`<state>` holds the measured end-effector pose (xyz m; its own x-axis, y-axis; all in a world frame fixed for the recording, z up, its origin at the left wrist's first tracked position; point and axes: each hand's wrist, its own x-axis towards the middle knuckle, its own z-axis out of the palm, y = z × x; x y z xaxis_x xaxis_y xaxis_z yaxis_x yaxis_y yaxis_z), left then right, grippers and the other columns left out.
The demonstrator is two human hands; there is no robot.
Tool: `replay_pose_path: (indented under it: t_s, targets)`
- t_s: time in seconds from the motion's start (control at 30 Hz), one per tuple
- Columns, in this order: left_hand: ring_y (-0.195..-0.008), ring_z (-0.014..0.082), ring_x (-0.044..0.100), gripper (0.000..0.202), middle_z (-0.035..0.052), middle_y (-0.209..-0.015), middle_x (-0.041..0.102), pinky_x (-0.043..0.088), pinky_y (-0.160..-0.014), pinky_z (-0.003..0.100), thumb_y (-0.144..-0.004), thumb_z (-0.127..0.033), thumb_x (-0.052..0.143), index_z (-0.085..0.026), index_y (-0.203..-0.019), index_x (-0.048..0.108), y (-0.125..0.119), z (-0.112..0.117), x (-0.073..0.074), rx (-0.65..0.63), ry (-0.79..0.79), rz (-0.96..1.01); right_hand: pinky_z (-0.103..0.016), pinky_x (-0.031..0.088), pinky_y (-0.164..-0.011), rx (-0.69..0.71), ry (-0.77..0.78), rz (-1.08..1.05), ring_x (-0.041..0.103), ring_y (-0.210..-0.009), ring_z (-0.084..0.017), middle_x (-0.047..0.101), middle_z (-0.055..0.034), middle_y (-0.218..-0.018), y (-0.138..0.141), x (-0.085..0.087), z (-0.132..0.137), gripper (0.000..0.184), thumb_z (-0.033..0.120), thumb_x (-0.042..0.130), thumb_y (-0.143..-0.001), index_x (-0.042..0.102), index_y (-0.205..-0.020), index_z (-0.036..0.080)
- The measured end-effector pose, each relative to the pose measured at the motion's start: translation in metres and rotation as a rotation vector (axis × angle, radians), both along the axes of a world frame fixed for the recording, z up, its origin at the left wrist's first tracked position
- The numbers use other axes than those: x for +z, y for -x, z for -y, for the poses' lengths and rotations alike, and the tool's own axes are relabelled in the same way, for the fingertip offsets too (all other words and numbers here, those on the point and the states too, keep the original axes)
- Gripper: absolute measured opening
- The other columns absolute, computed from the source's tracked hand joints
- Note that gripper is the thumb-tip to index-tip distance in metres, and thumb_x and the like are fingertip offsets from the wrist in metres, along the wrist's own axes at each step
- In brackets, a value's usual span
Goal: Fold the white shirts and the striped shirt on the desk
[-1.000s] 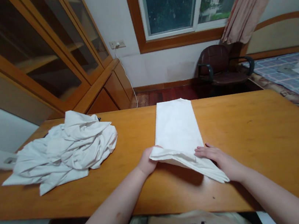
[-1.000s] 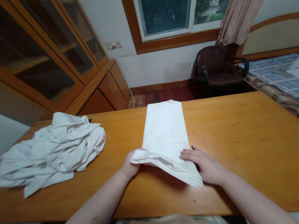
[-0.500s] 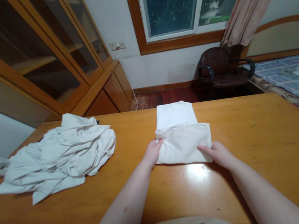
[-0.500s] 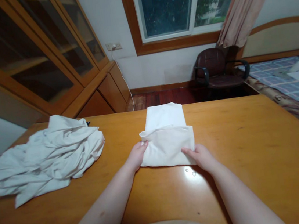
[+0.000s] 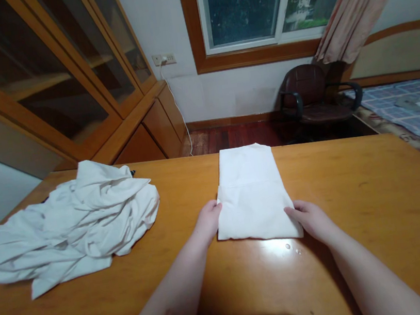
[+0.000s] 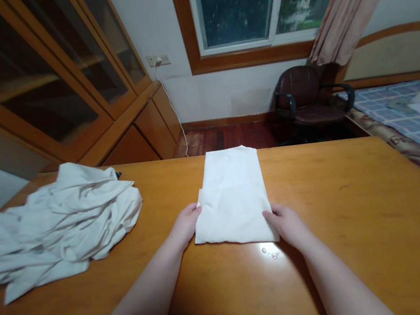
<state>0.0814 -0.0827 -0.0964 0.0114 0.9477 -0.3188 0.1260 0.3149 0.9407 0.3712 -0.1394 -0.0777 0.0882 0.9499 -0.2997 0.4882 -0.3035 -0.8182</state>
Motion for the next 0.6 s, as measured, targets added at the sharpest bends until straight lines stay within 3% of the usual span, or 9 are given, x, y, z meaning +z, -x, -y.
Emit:
replay_pose_path:
  t_s: [0.13, 0.27, 0.33, 0.43, 0.6]
  targets:
    - [-0.062, 0.0159, 0.059, 0.018, 0.0005, -0.067, 0.063, 0.040, -0.055, 0.024, -0.077, -0.035, 0.055, -0.018, -0.083, 0.057, 0.000, -0.003, 0.014, -0.024, -0.096, -0.153, -0.026, 0.041, -0.051, -0.093, -0.013, -0.057, 0.056, -0.055, -0.016, 0.062, -0.0022, -0.060, -0.003, 0.005, 0.000, 0.033, 0.048, 0.049, -0.079, 0.059, -0.068, 0.018]
    - [-0.067, 0.0160, 0.060, 0.013, 0.0016, -0.075, 0.065, 0.040, -0.059, 0.024, -0.079, -0.032, 0.053, -0.020, -0.080, 0.057, -0.006, -0.013, 0.034, -0.124, -0.256, -0.308, -0.028, 0.043, -0.059, -0.082, -0.064, 0.135, 0.063, -0.068, -0.020, 0.069, -0.0070, -0.075, 0.001, 0.021, -0.015, 0.041, 0.055, 0.049, -0.080, 0.064, -0.083, 0.018]
    - [-0.069, 0.0159, 0.059, 0.013, 0.0013, -0.075, 0.064, 0.040, -0.061, 0.024, -0.081, -0.033, 0.052, -0.020, -0.079, 0.056, -0.011, -0.019, 0.036, -0.168, -0.322, -0.306, -0.029, 0.043, -0.063, -0.073, -0.052, 0.243, 0.064, -0.074, -0.023, 0.070, -0.0098, -0.082, 0.007, 0.028, -0.028, 0.043, 0.055, 0.049, -0.080, 0.066, -0.087, 0.017]
    - [-0.067, 0.0148, 0.057, 0.015, -0.0002, -0.074, 0.060, 0.040, -0.061, 0.023, -0.083, -0.034, 0.050, -0.020, -0.079, 0.053, -0.017, -0.026, 0.026, -0.158, -0.344, -0.259, -0.030, 0.042, -0.061, -0.039, -0.005, 0.391, 0.065, -0.076, -0.024, 0.070, -0.0126, -0.083, 0.018, 0.028, -0.043, 0.045, 0.055, 0.046, -0.082, 0.066, -0.083, 0.016]
    - [-0.066, 0.0155, 0.054, 0.020, -0.0007, -0.070, 0.057, 0.037, -0.060, 0.024, -0.086, -0.038, 0.046, -0.020, -0.078, 0.052, -0.013, -0.033, 0.000, -0.025, -0.290, -0.309, -0.029, 0.041, -0.060, -0.024, -0.042, 0.659, 0.064, -0.075, -0.024, 0.070, -0.0144, -0.080, 0.026, 0.013, -0.047, 0.048, 0.048, 0.031, -0.091, 0.066, -0.082, 0.017]
